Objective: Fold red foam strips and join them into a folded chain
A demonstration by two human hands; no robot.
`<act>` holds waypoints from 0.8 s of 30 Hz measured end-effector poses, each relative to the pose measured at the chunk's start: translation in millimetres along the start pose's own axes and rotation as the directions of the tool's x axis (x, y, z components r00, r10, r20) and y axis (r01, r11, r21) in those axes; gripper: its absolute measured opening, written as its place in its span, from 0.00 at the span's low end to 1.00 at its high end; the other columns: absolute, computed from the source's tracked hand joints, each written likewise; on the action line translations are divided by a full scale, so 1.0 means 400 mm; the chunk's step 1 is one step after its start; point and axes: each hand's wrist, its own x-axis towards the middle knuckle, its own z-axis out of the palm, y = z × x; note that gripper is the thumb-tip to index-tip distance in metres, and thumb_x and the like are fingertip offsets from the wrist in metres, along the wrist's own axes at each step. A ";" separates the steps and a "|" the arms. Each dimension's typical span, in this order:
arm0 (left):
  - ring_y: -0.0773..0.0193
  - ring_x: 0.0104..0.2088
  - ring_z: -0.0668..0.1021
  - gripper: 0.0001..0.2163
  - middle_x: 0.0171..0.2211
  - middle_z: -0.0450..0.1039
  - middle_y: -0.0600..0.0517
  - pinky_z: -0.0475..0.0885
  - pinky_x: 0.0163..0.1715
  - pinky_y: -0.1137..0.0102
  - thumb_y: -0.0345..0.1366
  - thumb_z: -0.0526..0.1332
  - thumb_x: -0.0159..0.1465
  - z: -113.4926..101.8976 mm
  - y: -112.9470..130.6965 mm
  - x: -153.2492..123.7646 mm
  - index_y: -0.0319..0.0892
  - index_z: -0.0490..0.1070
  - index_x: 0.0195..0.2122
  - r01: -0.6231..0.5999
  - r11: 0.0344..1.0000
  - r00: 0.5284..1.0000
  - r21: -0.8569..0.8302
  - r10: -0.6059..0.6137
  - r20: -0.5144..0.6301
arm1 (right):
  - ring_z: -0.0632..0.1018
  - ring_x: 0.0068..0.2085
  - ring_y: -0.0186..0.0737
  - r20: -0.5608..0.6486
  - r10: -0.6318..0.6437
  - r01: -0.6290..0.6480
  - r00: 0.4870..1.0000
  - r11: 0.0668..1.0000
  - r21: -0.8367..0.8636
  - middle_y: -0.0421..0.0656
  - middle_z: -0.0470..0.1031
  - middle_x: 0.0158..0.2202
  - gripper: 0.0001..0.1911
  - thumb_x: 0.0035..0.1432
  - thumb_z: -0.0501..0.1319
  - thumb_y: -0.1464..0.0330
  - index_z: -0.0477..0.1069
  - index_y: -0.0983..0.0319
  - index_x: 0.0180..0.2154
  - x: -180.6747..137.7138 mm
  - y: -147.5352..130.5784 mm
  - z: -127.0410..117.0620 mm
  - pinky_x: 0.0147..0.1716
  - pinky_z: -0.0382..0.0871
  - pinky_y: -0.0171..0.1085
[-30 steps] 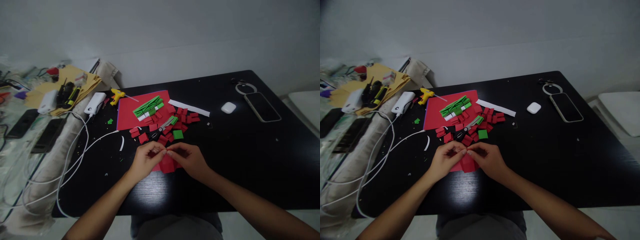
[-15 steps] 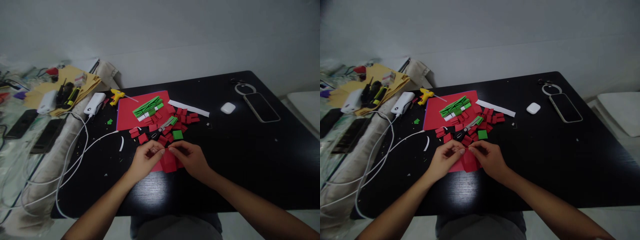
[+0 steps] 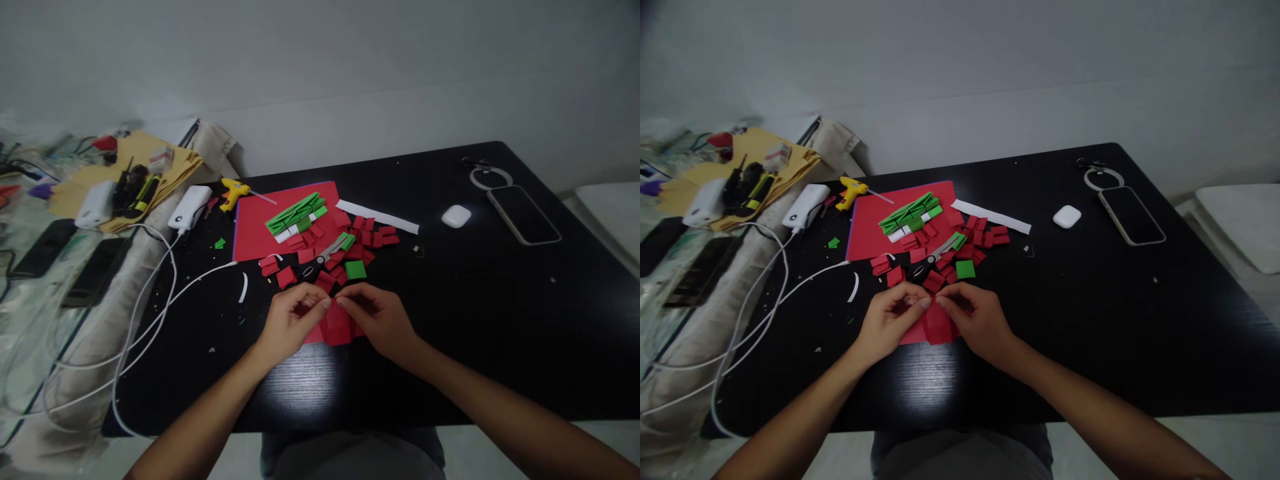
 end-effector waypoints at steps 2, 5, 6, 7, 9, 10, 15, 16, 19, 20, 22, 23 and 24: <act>0.69 0.26 0.72 0.07 0.26 0.73 0.54 0.67 0.28 0.75 0.37 0.65 0.66 -0.001 0.001 0.001 0.39 0.77 0.34 0.002 1.000 1.000 0.005 -0.002 -0.002 | 0.83 0.35 0.41 -0.010 0.012 -0.012 1.000 1.000 0.009 0.42 0.83 0.34 0.07 0.62 0.66 0.63 0.80 0.59 0.37 0.000 -0.003 0.000 0.36 0.76 0.37; 0.69 0.26 0.71 0.08 0.25 0.72 0.55 0.67 0.28 0.75 0.37 0.65 0.66 -0.003 0.001 0.002 0.39 0.77 0.33 0.005 1.000 1.000 0.012 -0.005 -0.017 | 0.83 0.35 0.41 -0.011 0.020 -0.019 1.000 1.000 0.006 0.42 0.83 0.34 0.07 0.62 0.66 0.63 0.80 0.59 0.37 0.002 -0.006 -0.002 0.36 0.76 0.36; 0.70 0.26 0.71 0.08 0.25 0.72 0.55 0.67 0.28 0.75 0.37 0.65 0.66 -0.003 0.000 0.003 0.39 0.77 0.33 0.005 1.000 1.000 0.014 -0.005 -0.021 | 0.83 0.35 0.41 -0.009 0.019 -0.019 1.000 1.000 -0.002 0.42 0.83 0.33 0.07 0.62 0.66 0.63 0.80 0.59 0.37 0.002 -0.006 -0.003 0.35 0.76 0.36; 0.70 0.26 0.71 0.08 0.25 0.71 0.55 0.67 0.28 0.75 0.37 0.65 0.66 -0.003 0.000 0.003 0.39 0.77 0.33 0.004 1.000 1.000 0.015 -0.004 -0.021 | 0.83 0.34 0.40 -0.006 0.018 -0.018 1.000 1.000 -0.008 0.42 0.83 0.33 0.07 0.62 0.66 0.63 0.80 0.59 0.37 0.003 -0.006 -0.004 0.34 0.76 0.36; 0.69 0.26 0.71 0.08 0.25 0.72 0.55 0.67 0.28 0.75 0.37 0.65 0.67 -0.002 -0.002 0.002 0.39 0.77 0.34 0.004 1.000 1.000 0.013 -0.004 -0.017 | 0.82 0.34 0.40 -0.001 0.010 -0.010 1.000 1.000 -0.008 0.42 0.83 0.33 0.07 0.63 0.66 0.64 0.80 0.59 0.36 0.005 -0.007 -0.005 0.34 0.75 0.35; 0.69 0.26 0.71 0.08 0.25 0.72 0.55 0.66 0.28 0.75 0.38 0.64 0.67 -0.002 -0.003 0.002 0.39 0.77 0.34 0.005 1.000 1.000 0.010 -0.005 -0.015 | 0.82 0.34 0.40 0.000 0.007 -0.007 1.000 1.000 -0.003 0.42 0.83 0.33 0.06 0.63 0.66 0.64 0.80 0.59 0.36 0.005 -0.007 -0.006 0.34 0.75 0.35; 0.69 0.26 0.71 0.08 0.26 0.72 0.55 0.66 0.28 0.74 0.38 0.64 0.67 -0.006 -0.001 0.001 0.39 0.77 0.35 0.011 1.000 1.000 0.002 -0.011 -0.006 | 0.82 0.34 0.40 0.000 0.032 -0.032 0.999 0.999 0.042 0.42 0.83 0.33 0.06 0.62 0.66 0.63 0.80 0.59 0.35 0.006 -0.015 -0.007 0.34 0.75 0.35; 0.69 0.27 0.71 0.08 0.26 0.72 0.55 0.66 0.28 0.74 0.38 0.65 0.67 -0.007 0.000 0.001 0.40 0.77 0.35 0.012 1.000 1.000 0.001 -0.012 -0.002 | 0.82 0.35 0.40 0.008 0.042 -0.043 0.999 0.998 0.049 0.42 0.83 0.33 0.07 0.61 0.67 0.63 0.80 0.59 0.35 0.006 -0.017 -0.007 0.35 0.75 0.35; 0.69 0.27 0.71 0.08 0.26 0.72 0.54 0.66 0.28 0.74 0.38 0.65 0.67 -0.007 0.004 0.001 0.40 0.77 0.34 0.016 1.000 1.000 -0.007 -0.016 0.000 | 0.81 0.34 0.40 0.019 0.056 -0.057 0.998 0.996 0.068 0.42 0.82 0.32 0.07 0.61 0.67 0.62 0.80 0.59 0.35 0.006 -0.019 -0.006 0.34 0.74 0.36; 0.69 0.27 0.71 0.08 0.26 0.72 0.54 0.66 0.28 0.74 0.38 0.65 0.67 -0.006 0.004 0.001 0.39 0.77 0.34 0.020 1.000 1.000 -0.013 -0.020 -0.003 | 0.80 0.33 0.40 0.021 0.060 -0.062 0.998 0.995 0.074 0.42 0.82 0.32 0.07 0.61 0.67 0.62 0.80 0.59 0.35 0.007 -0.018 -0.006 0.34 0.74 0.36; 0.69 0.26 0.70 0.08 0.26 0.72 0.55 0.66 0.28 0.74 0.38 0.65 0.66 -0.003 0.004 0.001 0.39 0.77 0.34 0.037 0.999 0.999 -0.037 -0.037 -0.012 | 0.79 0.33 0.39 0.025 0.072 -0.074 0.997 0.994 0.087 0.42 0.81 0.32 0.08 0.61 0.66 0.62 0.79 0.60 0.35 0.009 -0.016 -0.006 0.33 0.72 0.36; 0.69 0.26 0.70 0.08 0.25 0.71 0.55 0.66 0.28 0.74 0.39 0.65 0.66 -0.001 0.003 0.001 0.39 0.77 0.34 0.051 0.997 0.999 -0.049 -0.052 -0.016 | 0.78 0.32 0.39 0.029 0.077 -0.079 0.997 0.992 0.094 0.42 0.80 0.31 0.09 0.61 0.66 0.62 0.79 0.60 0.35 0.011 -0.015 -0.007 0.32 0.71 0.36; 0.69 0.26 0.70 0.08 0.25 0.71 0.55 0.66 0.28 0.74 0.39 0.65 0.66 0.000 0.001 0.001 0.39 0.77 0.34 0.067 0.996 0.998 -0.059 -0.068 -0.019 | 0.78 0.32 0.38 0.033 0.079 -0.082 0.996 0.991 0.102 0.42 0.79 0.31 0.09 0.62 0.65 0.62 0.78 0.61 0.35 0.012 -0.014 -0.008 0.32 0.71 0.36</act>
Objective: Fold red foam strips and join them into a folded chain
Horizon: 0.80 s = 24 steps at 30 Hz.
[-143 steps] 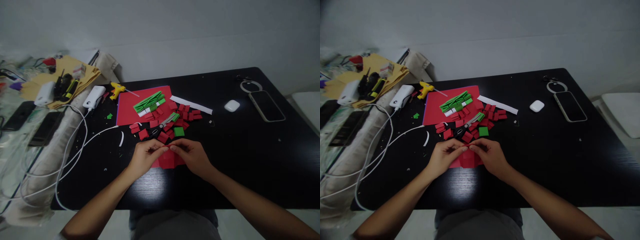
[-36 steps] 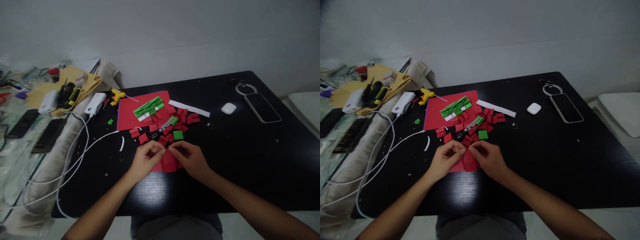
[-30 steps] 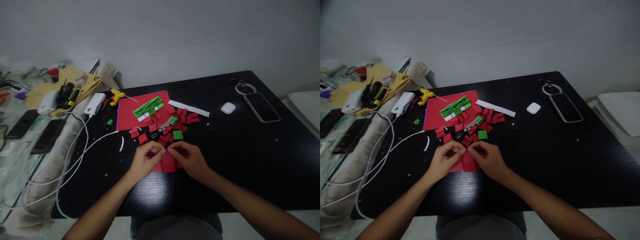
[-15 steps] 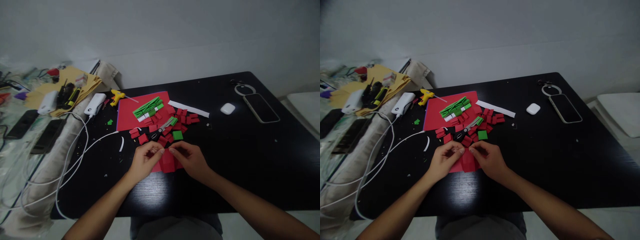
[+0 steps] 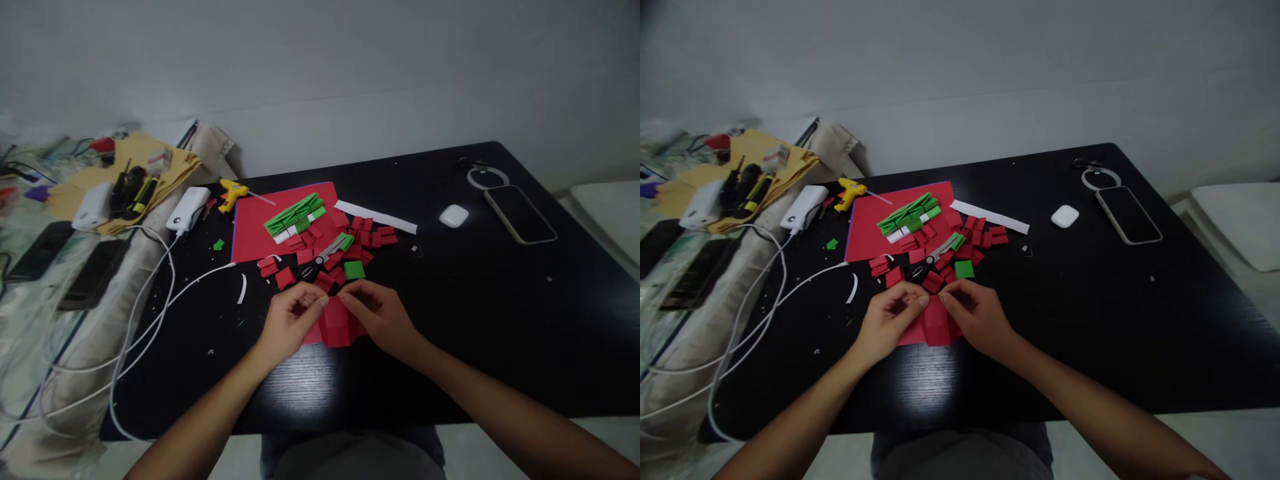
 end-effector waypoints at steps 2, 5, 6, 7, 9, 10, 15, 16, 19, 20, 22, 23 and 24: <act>0.69 0.26 0.70 0.09 0.25 0.71 0.55 0.66 0.28 0.74 0.40 0.65 0.66 0.001 -0.005 0.002 0.39 0.77 0.35 0.026 1.000 1.000 -0.009 -0.026 -0.008 | 0.77 0.33 0.38 0.007 -0.005 0.005 1.000 1.000 0.013 0.42 0.79 0.33 0.09 0.63 0.62 0.63 0.78 0.61 0.36 0.002 0.000 -0.004 0.33 0.71 0.36; 0.68 0.27 0.71 0.08 0.27 0.72 0.55 0.66 0.30 0.73 0.40 0.65 0.66 0.001 -0.014 0.005 0.40 0.77 0.36 0.037 0.999 0.999 -0.005 -0.037 -0.027 | 0.79 0.38 0.39 0.023 -0.009 0.008 1.000 0.998 0.055 0.41 0.79 0.36 0.09 0.60 0.59 0.70 0.77 0.59 0.40 0.003 -0.003 -0.008 0.39 0.72 0.37; 0.68 0.28 0.71 0.08 0.27 0.72 0.54 0.66 0.30 0.73 0.40 0.65 0.66 0.001 -0.017 0.006 0.40 0.77 0.37 0.036 0.999 0.999 -0.008 -0.036 -0.034 | 0.80 0.39 0.39 0.045 -0.006 0.001 0.999 0.996 0.092 0.41 0.80 0.38 0.11 0.57 0.59 0.72 0.76 0.59 0.42 0.002 -0.004 -0.008 0.41 0.73 0.38; 0.68 0.28 0.71 0.08 0.28 0.73 0.54 0.67 0.30 0.73 0.40 0.65 0.66 0.001 -0.020 0.007 0.40 0.77 0.38 0.035 0.999 0.999 -0.015 -0.036 -0.040 | 0.80 0.41 0.40 0.069 -0.006 -0.003 0.998 0.992 0.123 0.41 0.80 0.39 0.14 0.55 0.59 0.74 0.76 0.58 0.42 0.002 -0.005 -0.008 0.42 0.73 0.38; 0.68 0.28 0.71 0.08 0.28 0.73 0.54 0.67 0.30 0.73 0.39 0.65 0.67 0.002 -0.023 0.007 0.40 0.76 0.41 0.029 0.999 0.998 -0.033 -0.030 -0.047 | 0.81 0.43 0.40 0.103 -0.003 -0.013 0.995 0.987 0.159 0.41 0.81 0.40 0.15 0.54 0.58 0.74 0.75 0.57 0.43 0.002 -0.005 -0.005 0.43 0.74 0.38; 0.68 0.28 0.72 0.07 0.29 0.74 0.54 0.67 0.31 0.73 0.39 0.64 0.67 0.002 -0.024 0.007 0.41 0.76 0.42 0.023 0.999 0.999 -0.036 -0.025 -0.045 | 0.82 0.43 0.40 0.106 0.000 -0.017 0.994 0.987 0.161 0.41 0.81 0.41 0.16 0.53 0.58 0.75 0.75 0.57 0.43 0.002 -0.004 -0.004 0.43 0.74 0.39; 0.66 0.31 0.75 0.07 0.33 0.78 0.51 0.69 0.34 0.72 0.37 0.61 0.69 0.001 -0.024 0.004 0.41 0.76 0.44 0.002 1.000 1.000 0.007 -0.002 0.001 | 0.82 0.45 0.41 0.061 -0.010 0.001 0.998 0.991 0.136 0.43 0.82 0.44 0.14 0.55 0.60 0.74 0.75 0.58 0.44 0.003 0.007 0.004 0.47 0.76 0.40; 0.66 0.31 0.75 0.07 0.34 0.78 0.51 0.69 0.34 0.72 0.36 0.60 0.69 0.001 -0.025 0.003 0.41 0.76 0.44 -0.004 1.000 1.000 0.016 0.003 0.008 | 0.83 0.46 0.41 0.055 -0.012 0.004 0.998 0.990 0.138 0.43 0.82 0.44 0.13 0.56 0.61 0.73 0.75 0.58 0.43 0.004 0.010 0.005 0.48 0.76 0.40; 0.65 0.33 0.77 0.08 0.36 0.79 0.50 0.71 0.35 0.71 0.31 0.59 0.68 0.000 -0.029 0.002 0.41 0.76 0.46 -0.020 0.999 1.000 0.027 0.020 0.024 | 0.84 0.45 0.42 0.038 -0.015 0.010 0.999 0.989 0.148 0.44 0.83 0.43 0.10 0.58 0.64 0.70 0.76 0.58 0.43 0.005 0.017 0.008 0.48 0.77 0.41; 0.65 0.35 0.78 0.09 0.37 0.79 0.50 0.72 0.37 0.71 0.29 0.58 0.67 0.000 -0.030 0.002 0.41 0.75 0.46 -0.025 0.999 0.999 0.024 0.024 0.029 | 0.84 0.45 0.42 0.036 -0.015 0.010 0.999 0.989 0.148 0.44 0.83 0.43 0.09 0.58 0.64 0.69 0.77 0.58 0.42 0.005 0.019 0.008 0.48 0.78 0.41; 0.64 0.38 0.79 0.13 0.40 0.79 0.49 0.73 0.40 0.70 0.25 0.57 0.64 -0.001 -0.033 0.000 0.42 0.74 0.48 -0.036 0.999 0.998 0.018 0.035 0.054 | 0.84 0.44 0.43 0.034 -0.014 0.009 0.999 0.989 0.144 0.44 0.84 0.42 0.08 0.58 0.65 0.68 0.77 0.58 0.41 0.007 0.020 0.007 0.47 0.78 0.42; 0.63 0.39 0.79 0.15 0.40 0.79 0.49 0.73 0.41 0.69 0.23 0.57 0.62 -0.001 -0.033 -0.001 0.41 0.74 0.49 -0.049 0.999 0.996 0.021 0.047 0.075 | 0.84 0.44 0.43 0.035 -0.013 0.008 0.999 0.990 0.139 0.44 0.84 0.41 0.07 0.58 0.65 0.68 0.78 0.58 0.41 0.008 0.020 0.006 0.47 0.78 0.42; 0.63 0.39 0.79 0.17 0.41 0.78 0.49 0.74 0.42 0.69 0.22 0.57 0.61 -0.002 -0.032 -0.002 0.42 0.73 0.50 -0.065 0.998 0.993 0.027 0.062 0.098 | 0.84 0.44 0.43 0.033 -0.009 0.005 0.999 0.991 0.131 0.44 0.84 0.41 0.07 0.58 0.66 0.68 0.78 0.58 0.40 0.009 0.020 0.005 0.47 0.78 0.42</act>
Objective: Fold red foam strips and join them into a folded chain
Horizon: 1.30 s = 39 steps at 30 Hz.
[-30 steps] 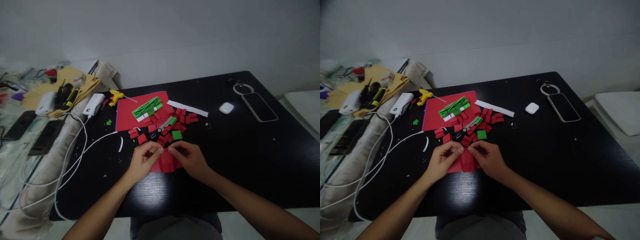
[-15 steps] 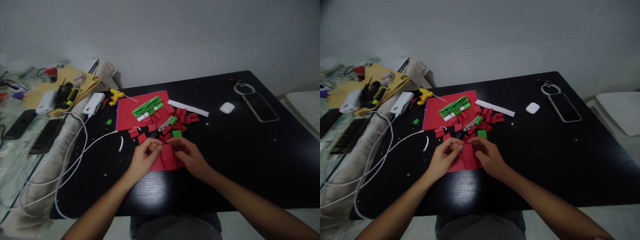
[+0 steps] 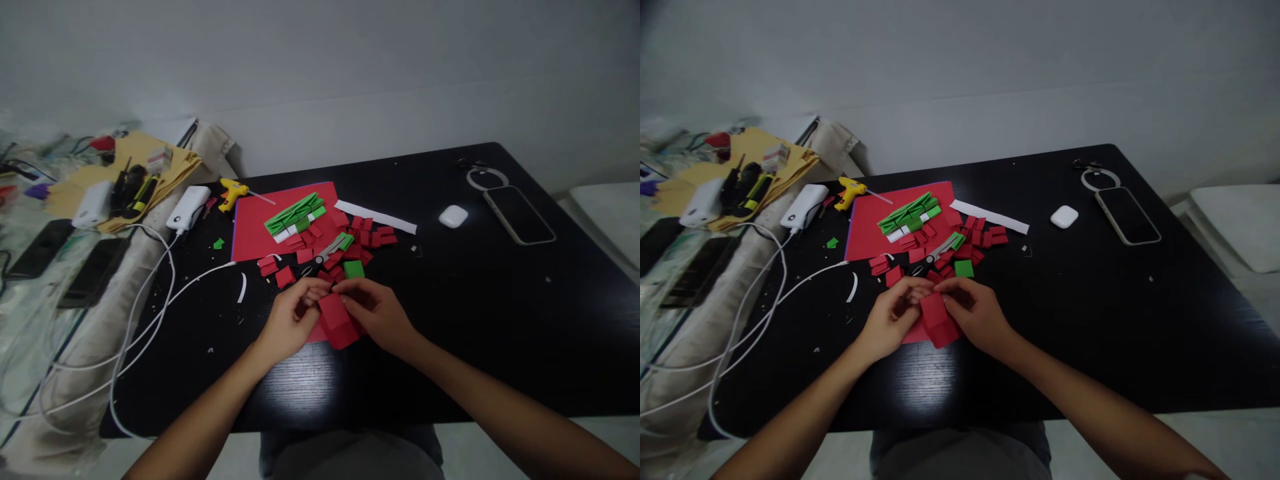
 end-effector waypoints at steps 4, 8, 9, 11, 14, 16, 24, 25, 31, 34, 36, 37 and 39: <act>0.61 0.40 0.78 0.22 0.42 0.76 0.48 0.75 0.43 0.67 0.22 0.59 0.58 -0.005 0.012 -0.004 0.42 0.70 0.54 -0.053 0.997 0.995 0.058 0.048 0.091 | 0.85 0.42 0.43 -0.011 0.019 -0.020 1.000 0.999 -0.029 0.44 0.85 0.40 0.07 0.58 0.67 0.66 0.79 0.58 0.39 0.003 0.000 -0.004 0.45 0.79 0.41; 0.58 0.43 0.78 0.22 0.46 0.75 0.47 0.74 0.46 0.64 0.26 0.63 0.59 -0.009 0.025 -0.005 0.43 0.69 0.55 -0.122 0.980 0.987 0.155 0.104 0.120 | 0.85 0.41 0.43 -0.010 0.034 -0.034 0.999 0.999 -0.030 0.44 0.85 0.40 0.07 0.58 0.68 0.64 0.80 0.59 0.39 0.002 0.002 -0.003 0.43 0.79 0.41; 0.58 0.44 0.78 0.22 0.47 0.75 0.46 0.74 0.47 0.63 0.28 0.65 0.60 -0.009 0.026 -0.006 0.43 0.69 0.55 -0.142 0.972 0.985 0.189 0.121 0.120 | 0.85 0.41 0.43 -0.011 0.036 -0.037 0.999 0.999 -0.031 0.44 0.85 0.40 0.07 0.58 0.68 0.64 0.79 0.59 0.39 0.002 0.003 -0.003 0.43 0.78 0.40; 0.57 0.45 0.78 0.20 0.47 0.76 0.46 0.74 0.47 0.64 0.30 0.66 0.62 -0.007 0.024 -0.007 0.44 0.69 0.55 -0.161 0.955 0.985 0.248 0.141 0.098 | 0.84 0.41 0.43 -0.011 0.040 -0.041 0.999 0.999 -0.035 0.44 0.85 0.40 0.07 0.58 0.69 0.64 0.80 0.59 0.39 0.001 0.004 -0.003 0.44 0.78 0.40; 0.62 0.36 0.78 0.07 0.36 0.76 0.50 0.72 0.38 0.69 0.33 0.61 0.69 -0.002 0.014 -0.009 0.43 0.73 0.47 -0.138 0.942 0.990 0.305 0.143 0.008 | 0.84 0.42 0.43 -0.023 0.046 -0.047 0.999 0.998 -0.046 0.43 0.84 0.39 0.08 0.57 0.70 0.64 0.80 0.59 0.39 0.000 0.007 -0.003 0.45 0.78 0.41; 0.66 0.28 0.73 0.07 0.27 0.71 0.55 0.68 0.31 0.72 0.36 0.58 0.71 0.001 0.006 -0.008 0.42 0.72 0.36 -0.100 0.945 0.991 0.313 0.124 -0.058 | 0.84 0.42 0.42 -0.035 0.051 -0.052 0.998 0.997 -0.050 0.43 0.84 0.39 0.09 0.57 0.70 0.63 0.79 0.59 0.40 0.000 0.008 -0.003 0.45 0.78 0.41; 0.70 0.23 0.68 0.12 0.23 0.66 0.58 0.61 0.25 0.75 0.41 0.60 0.71 -0.002 -0.003 -0.001 0.42 0.67 0.31 0.001 0.981 0.981 0.193 0.037 -0.190 | 0.83 0.46 0.43 0.020 0.069 -0.069 0.997 0.998 -0.011 0.45 0.83 0.43 0.15 0.55 0.72 0.64 0.78 0.59 0.45 -0.001 0.001 0.000 0.49 0.78 0.42; 0.70 0.24 0.69 0.11 0.23 0.67 0.58 0.62 0.26 0.74 0.41 0.60 0.71 -0.003 -0.003 -0.001 0.42 0.68 0.32 0.010 0.983 0.979 0.181 0.028 -0.204 | 0.83 0.46 0.43 0.033 0.079 -0.079 0.996 0.997 0.000 0.45 0.82 0.44 0.16 0.54 0.72 0.65 0.77 0.59 0.45 -0.001 0.000 0.000 0.50 0.78 0.42; 0.69 0.25 0.66 0.12 0.24 0.63 0.58 0.61 0.27 0.74 0.43 0.60 0.71 -0.007 -0.010 0.001 0.42 0.68 0.32 0.049 0.994 0.969 0.098 -0.023 -0.245 | 0.83 0.45 0.42 0.061 0.100 -0.100 0.993 0.995 0.005 0.43 0.82 0.42 0.17 0.54 0.71 0.67 0.76 0.58 0.47 -0.002 0.000 -0.002 0.48 0.77 0.41; 0.68 0.26 0.66 0.12 0.25 0.63 0.58 0.61 0.28 0.73 0.44 0.61 0.70 -0.009 -0.009 0.003 0.42 0.69 0.33 0.066 0.996 0.961 0.064 -0.046 -0.272 | 0.82 0.41 0.41 0.050 0.088 -0.087 0.995 0.996 -0.020 0.42 0.81 0.38 0.17 0.54 0.71 0.66 0.77 0.58 0.46 -0.002 0.001 -0.003 0.44 0.77 0.40; 0.67 0.27 0.67 0.12 0.26 0.65 0.57 0.63 0.29 0.73 0.44 0.61 0.70 -0.009 -0.007 0.005 0.42 0.69 0.33 0.066 0.997 0.957 0.029 -0.055 -0.283 | 0.81 0.39 0.40 0.038 0.079 -0.077 0.996 0.996 -0.045 0.41 0.80 0.36 0.16 0.54 0.72 0.66 0.77 0.59 0.46 -0.001 0.001 -0.004 0.42 0.77 0.39; 0.67 0.27 0.68 0.12 0.26 0.65 0.57 0.63 0.29 0.73 0.44 0.61 0.70 -0.009 -0.005 0.006 0.42 0.68 0.33 0.062 0.998 0.957 0.004 -0.058 -0.284 | 0.81 0.38 0.40 0.032 0.076 -0.075 0.997 0.996 -0.056 0.41 0.80 0.36 0.16 0.54 0.72 0.66 0.77 0.59 0.45 -0.001 0.001 -0.005 0.41 0.76 0.38; 0.67 0.27 0.69 0.12 0.26 0.66 0.57 0.65 0.30 0.73 0.44 0.61 0.70 -0.008 -0.001 0.009 0.43 0.68 0.34 0.053 0.997 0.957 -0.052 -0.065 -0.283 | 0.80 0.38 0.39 0.022 0.076 -0.074 0.997 0.994 -0.076 0.41 0.79 0.36 0.16 0.53 0.72 0.66 0.78 0.59 0.45 -0.001 0.000 -0.006 0.40 0.76 0.38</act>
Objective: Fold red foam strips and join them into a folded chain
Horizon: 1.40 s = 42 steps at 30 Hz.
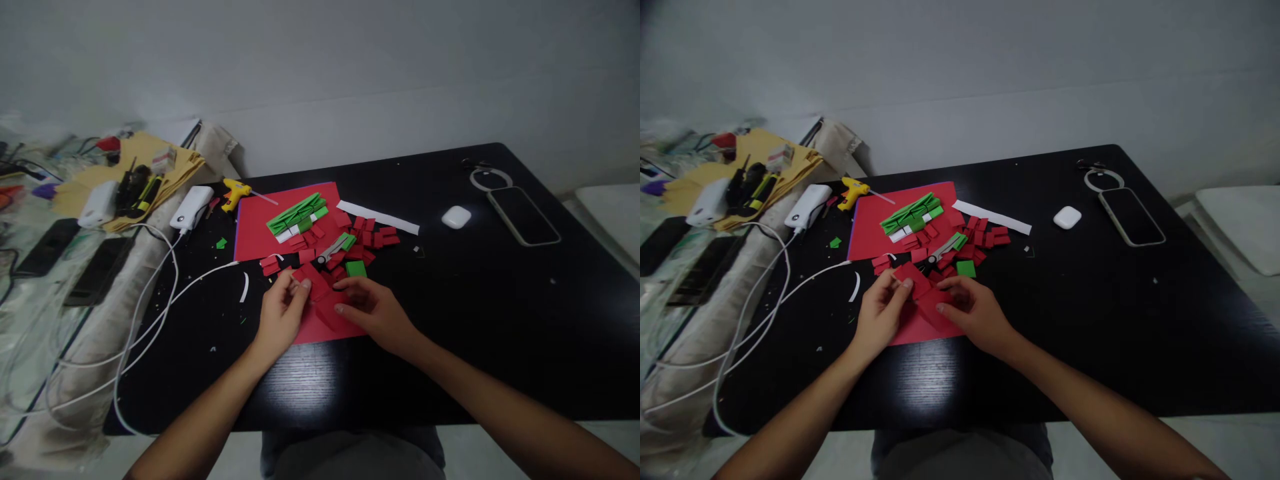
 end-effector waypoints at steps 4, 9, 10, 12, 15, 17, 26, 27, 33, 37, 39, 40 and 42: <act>0.68 0.27 0.70 0.11 0.26 0.65 0.58 0.67 0.30 0.73 0.45 0.63 0.68 0.008 0.010 0.000 0.43 0.68 0.39 0.017 0.995 1.000 -0.095 -0.015 0.025 | 0.81 0.39 0.40 -0.015 -0.002 0.002 1.000 1.000 0.003 0.42 0.80 0.37 0.15 0.53 0.71 0.65 0.78 0.58 0.43 0.001 0.001 -0.002 0.41 0.76 0.39; 0.71 0.23 0.68 0.15 0.26 0.66 0.60 0.65 0.25 0.75 0.43 0.69 0.62 0.017 0.014 -0.002 0.44 0.68 0.44 0.073 0.989 0.996 -0.129 -0.065 0.064 | 0.81 0.41 0.42 -0.015 -0.022 0.023 1.000 1.000 0.010 0.43 0.82 0.39 0.13 0.54 0.71 0.65 0.78 0.58 0.43 0.000 0.000 -0.001 0.43 0.75 0.40; 0.71 0.24 0.68 0.15 0.27 0.67 0.59 0.66 0.25 0.75 0.42 0.70 0.62 0.017 0.014 -0.002 0.44 0.68 0.44 0.086 0.988 0.995 -0.125 -0.078 0.063 | 0.81 0.41 0.42 -0.013 -0.025 0.025 1.000 1.000 0.004 0.43 0.82 0.39 0.13 0.54 0.71 0.65 0.78 0.58 0.43 0.000 -0.002 -0.001 0.44 0.75 0.40; 0.70 0.24 0.70 0.14 0.28 0.70 0.57 0.67 0.25 0.75 0.44 0.69 0.63 0.016 0.015 0.000 0.44 0.69 0.43 0.115 0.985 0.993 -0.127 -0.109 0.055 | 0.81 0.42 0.42 -0.012 -0.028 0.028 1.000 1.000 -0.011 0.43 0.82 0.40 0.13 0.55 0.70 0.65 0.79 0.58 0.43 -0.001 -0.006 -0.001 0.45 0.75 0.41; 0.67 0.23 0.74 0.15 0.26 0.72 0.57 0.70 0.25 0.72 0.47 0.68 0.63 0.011 0.015 0.004 0.44 0.69 0.41 0.166 0.969 0.986 -0.184 -0.156 0.066 | 0.81 0.43 0.43 -0.020 -0.036 0.036 0.999 0.999 -0.025 0.43 0.82 0.41 0.12 0.55 0.70 0.65 0.79 0.58 0.43 -0.002 -0.011 -0.002 0.46 0.75 0.42; 0.66 0.23 0.75 0.15 0.25 0.74 0.57 0.71 0.25 0.72 0.48 0.69 0.62 0.007 0.013 0.008 0.44 0.69 0.40 0.196 0.954 0.980 -0.226 -0.182 0.082 | 0.81 0.44 0.44 -0.022 -0.043 0.043 0.999 0.999 -0.010 0.43 0.82 0.41 0.13 0.55 0.70 0.65 0.79 0.57 0.43 -0.002 -0.011 -0.003 0.47 0.75 0.42; 0.67 0.21 0.77 0.14 0.28 0.78 0.56 0.73 0.26 0.72 0.45 0.70 0.63 0.005 0.010 0.012 0.42 0.71 0.41 0.255 0.895 0.967 -0.365 -0.236 0.097 | 0.80 0.45 0.43 -0.018 -0.032 0.033 0.999 0.997 0.066 0.43 0.81 0.43 0.14 0.56 0.71 0.65 0.79 0.57 0.45 0.000 0.000 -0.003 0.46 0.74 0.42; 0.68 0.21 0.77 0.15 0.29 0.78 0.56 0.74 0.26 0.73 0.45 0.70 0.62 0.006 0.011 0.011 0.42 0.71 0.41 0.266 0.883 0.964 -0.386 -0.246 0.100 | 0.80 0.45 0.43 -0.026 -0.032 0.034 0.999 0.997 0.063 0.43 0.80 0.43 0.15 0.55 0.71 0.65 0.79 0.56 0.46 0.001 0.001 -0.003 0.47 0.74 0.42; 0.69 0.26 0.77 0.15 0.31 0.77 0.56 0.74 0.30 0.74 0.44 0.72 0.60 0.010 0.012 0.007 0.42 0.71 0.40 0.269 0.883 0.963 -0.384 -0.253 0.092 | 0.79 0.51 0.44 -0.008 0.028 -0.026 1.000 0.993 0.115 0.44 0.80 0.47 0.19 0.52 0.73 0.65 0.77 0.57 0.47 0.006 0.006 -0.003 0.53 0.73 0.43; 0.67 0.33 0.78 0.15 0.35 0.78 0.55 0.73 0.36 0.73 0.36 0.74 0.57 0.008 0.025 0.004 0.42 0.69 0.39 0.208 0.941 0.976 -0.265 -0.183 0.117 | 0.81 0.48 0.44 0.004 0.089 -0.088 0.996 0.981 0.173 0.44 0.81 0.45 0.18 0.50 0.75 0.65 0.77 0.58 0.44 0.008 0.002 -0.004 0.48 0.76 0.42; 0.65 0.35 0.78 0.16 0.36 0.78 0.54 0.72 0.38 0.72 0.34 0.74 0.56 0.005 0.031 0.003 0.43 0.70 0.41 0.179 0.962 0.980 -0.209 -0.155 0.128 | 0.82 0.45 0.43 -0.018 0.099 -0.094 0.995 0.976 0.197 0.43 0.82 0.44 0.20 0.48 0.76 0.65 0.77 0.57 0.44 0.009 -0.003 -0.005 0.44 0.77 0.40; 0.64 0.36 0.78 0.15 0.37 0.78 0.54 0.71 0.39 0.71 0.34 0.73 0.57 0.003 0.032 0.003 0.43 0.70 0.42 0.169 0.967 0.981 -0.188 -0.147 0.126 | 0.82 0.44 0.42 -0.029 0.102 -0.094 0.994 0.974 0.207 0.43 0.82 0.43 0.20 0.48 0.76 0.66 0.77 0.57 0.44 0.009 -0.006 -0.006 0.43 0.77 0.39; 0.63 0.36 0.78 0.13 0.38 0.78 0.53 0.71 0.40 0.70 0.36 0.72 0.60 -0.003 0.032 0.002 0.43 0.72 0.43 0.163 0.972 0.981 -0.170 -0.142 0.130 | 0.82 0.42 0.42 -0.039 0.110 -0.099 0.993 0.970 0.222 0.42 0.82 0.41 0.21 0.47 0.76 0.66 0.76 0.57 0.44 0.010 -0.011 -0.009 0.42 0.77 0.39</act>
